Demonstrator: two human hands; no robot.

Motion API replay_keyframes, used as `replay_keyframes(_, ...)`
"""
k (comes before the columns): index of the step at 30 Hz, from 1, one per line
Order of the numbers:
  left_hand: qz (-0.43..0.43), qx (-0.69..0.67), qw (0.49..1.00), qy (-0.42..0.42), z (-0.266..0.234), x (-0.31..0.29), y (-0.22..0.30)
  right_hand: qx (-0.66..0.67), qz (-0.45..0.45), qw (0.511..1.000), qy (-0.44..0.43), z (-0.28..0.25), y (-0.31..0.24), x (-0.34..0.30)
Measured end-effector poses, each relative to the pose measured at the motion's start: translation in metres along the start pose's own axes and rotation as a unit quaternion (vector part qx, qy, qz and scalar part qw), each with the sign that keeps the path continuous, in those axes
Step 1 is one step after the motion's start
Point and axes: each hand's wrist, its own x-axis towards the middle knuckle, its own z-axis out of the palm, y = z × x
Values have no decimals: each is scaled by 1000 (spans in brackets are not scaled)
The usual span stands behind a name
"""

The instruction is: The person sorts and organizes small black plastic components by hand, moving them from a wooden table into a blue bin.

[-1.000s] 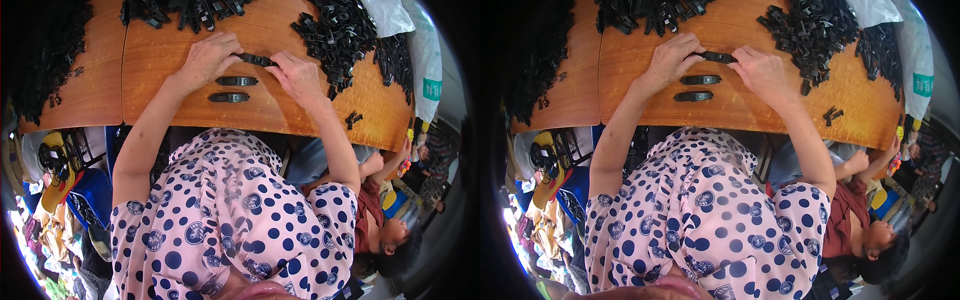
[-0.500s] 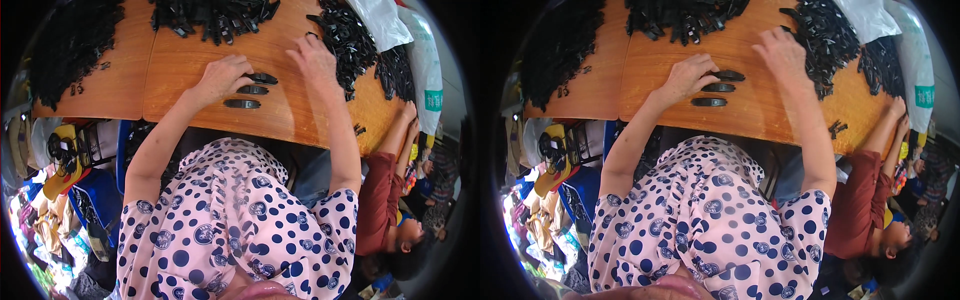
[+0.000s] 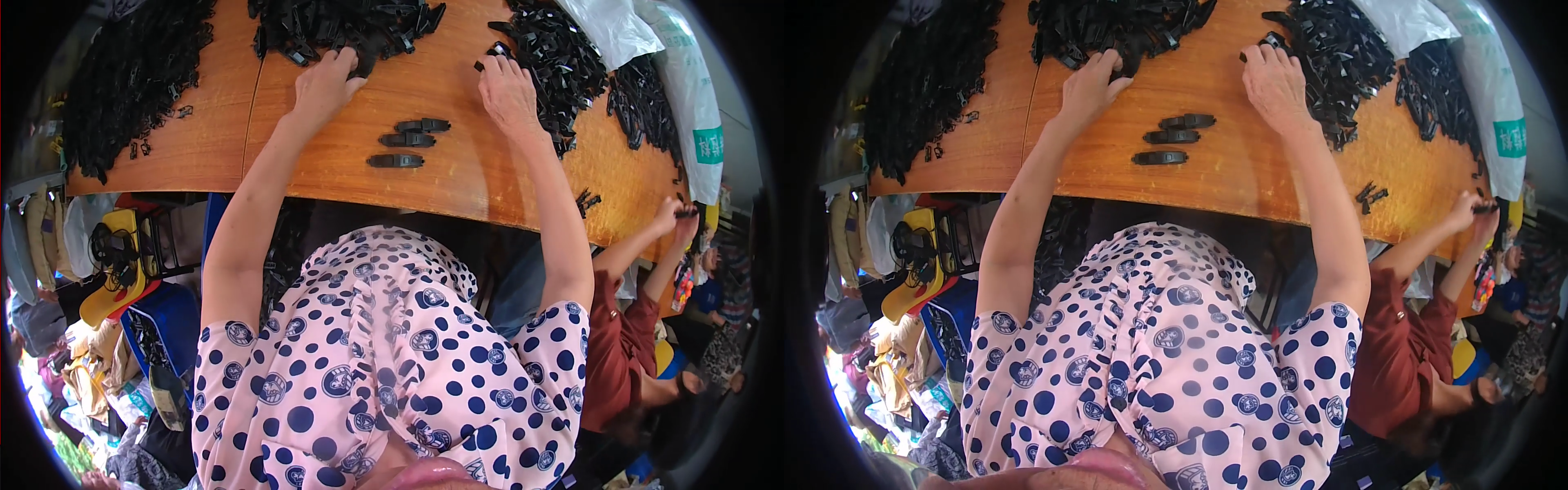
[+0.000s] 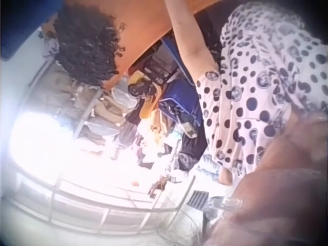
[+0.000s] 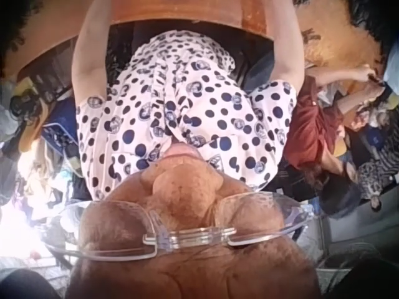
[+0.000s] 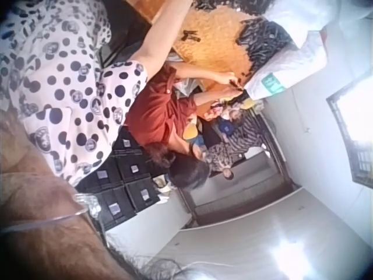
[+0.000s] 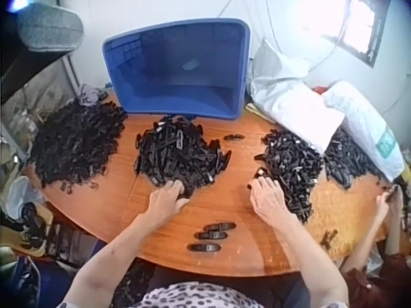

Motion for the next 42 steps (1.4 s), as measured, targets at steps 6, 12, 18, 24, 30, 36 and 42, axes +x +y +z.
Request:
replay_keyframes(6, -72, -162, 984, 11, -3, -37, 3, 255, 123, 938, -201, -7, -26, -24)
replay_keyframes(12, -160, -560, 809, -75, -6, -49, 42, 416, 267, 837, -234, -3, -15, -27)
replay_keyframes(18, -47, -423, 889, -168, 7, -11, 59, 180, 108, 968, -138, -16, -28, -28)
replay_keyframes(24, 78, -238, 963, -99, 11, -6, 62, 143, 83, 980, -108, -23, -23, -26)
replay_keyframes(30, 99, -188, 972, -97, 5, -8, 67, 232, -34, 966, -113, -26, -18, -14)
replay_keyframes(36, 130, -199, 970, -58, 15, -8, 64, 210, -52, 956, -200, -35, -20, -14)
replay_keyframes(42, 109, -216, 966, -89, 14, -4, 63, 239, -19, 952, -193, -16, -42, -14)
